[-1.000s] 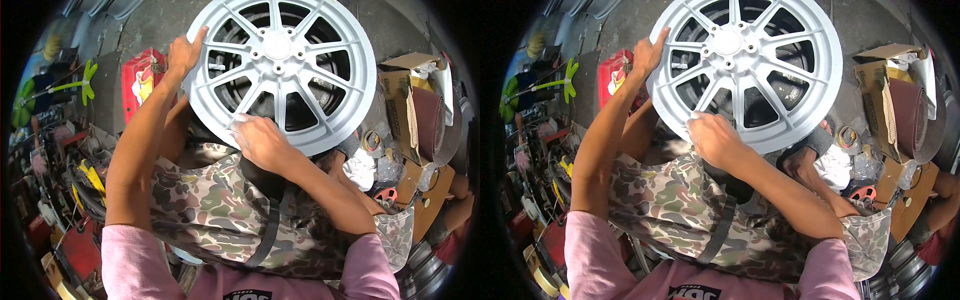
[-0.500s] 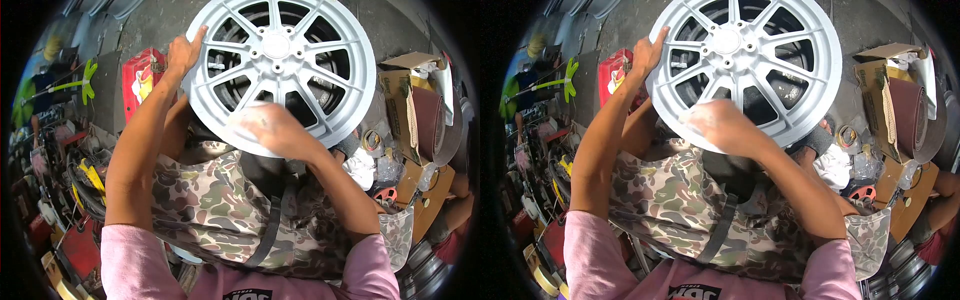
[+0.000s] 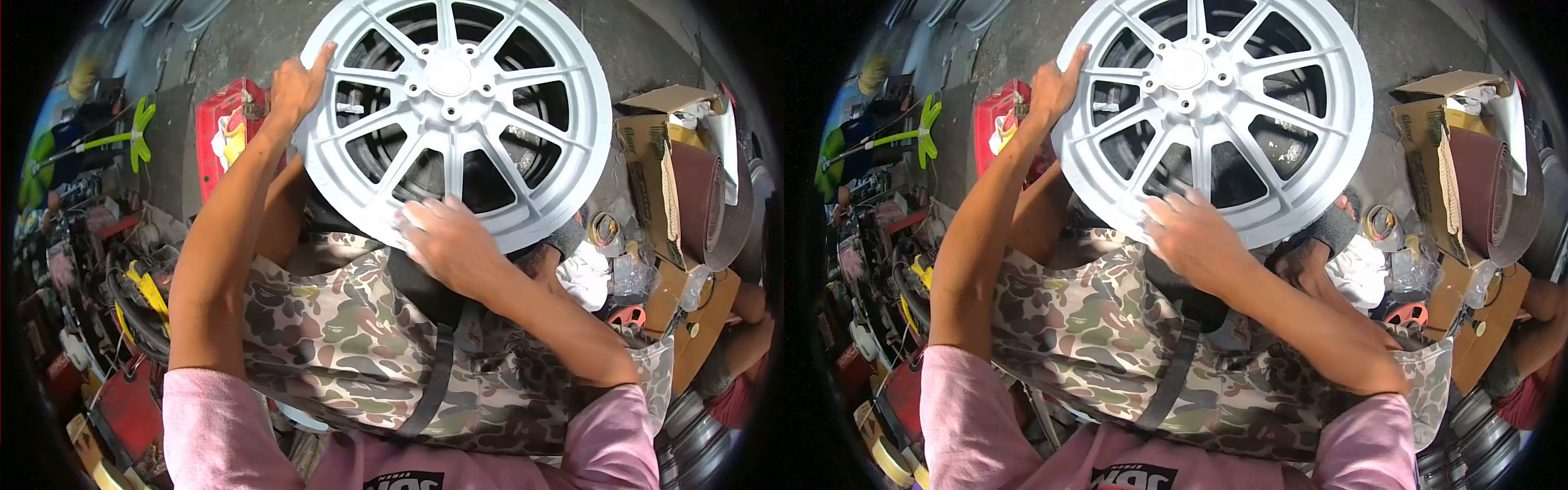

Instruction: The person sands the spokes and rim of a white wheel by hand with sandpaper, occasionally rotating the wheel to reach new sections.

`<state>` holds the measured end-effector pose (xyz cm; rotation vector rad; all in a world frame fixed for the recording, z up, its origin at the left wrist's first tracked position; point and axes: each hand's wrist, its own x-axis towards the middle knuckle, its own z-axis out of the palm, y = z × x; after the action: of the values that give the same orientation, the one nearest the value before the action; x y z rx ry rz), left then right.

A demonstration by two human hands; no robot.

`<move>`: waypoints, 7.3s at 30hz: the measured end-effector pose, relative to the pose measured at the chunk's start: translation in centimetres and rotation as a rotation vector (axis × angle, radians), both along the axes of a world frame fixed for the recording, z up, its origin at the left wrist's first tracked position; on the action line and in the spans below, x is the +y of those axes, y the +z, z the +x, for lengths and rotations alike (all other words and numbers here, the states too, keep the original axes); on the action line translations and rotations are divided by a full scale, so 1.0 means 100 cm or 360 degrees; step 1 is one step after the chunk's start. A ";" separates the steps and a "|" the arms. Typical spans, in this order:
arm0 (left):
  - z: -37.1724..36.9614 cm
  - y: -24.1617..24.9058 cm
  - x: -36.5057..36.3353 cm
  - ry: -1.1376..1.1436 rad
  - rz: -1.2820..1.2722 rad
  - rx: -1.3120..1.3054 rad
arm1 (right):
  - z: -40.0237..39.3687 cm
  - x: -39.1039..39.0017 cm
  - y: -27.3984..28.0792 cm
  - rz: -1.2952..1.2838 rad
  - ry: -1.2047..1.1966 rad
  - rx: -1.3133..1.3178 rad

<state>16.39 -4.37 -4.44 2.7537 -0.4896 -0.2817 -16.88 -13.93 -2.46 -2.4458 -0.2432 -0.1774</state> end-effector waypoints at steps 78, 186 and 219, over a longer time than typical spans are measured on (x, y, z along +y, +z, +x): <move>-0.024 -0.009 -0.029 0.0044 -0.0441 0.0174 | -0.020 -0.069 0.115 0.0015 -0.0408 0.1405; -0.011 -0.017 -0.024 -0.0085 -0.0301 0.0189 | 0.024 -0.110 0.039 -0.1412 0.0251 0.0339; -0.009 -0.027 -0.025 -0.0087 -0.0400 0.0129 | -0.005 -0.087 0.043 -0.0318 0.0364 0.0784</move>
<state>15.49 -6.90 -7.13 2.4784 -0.5399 -0.3198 -17.39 -22.64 1.83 -2.5399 -0.3283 0.5668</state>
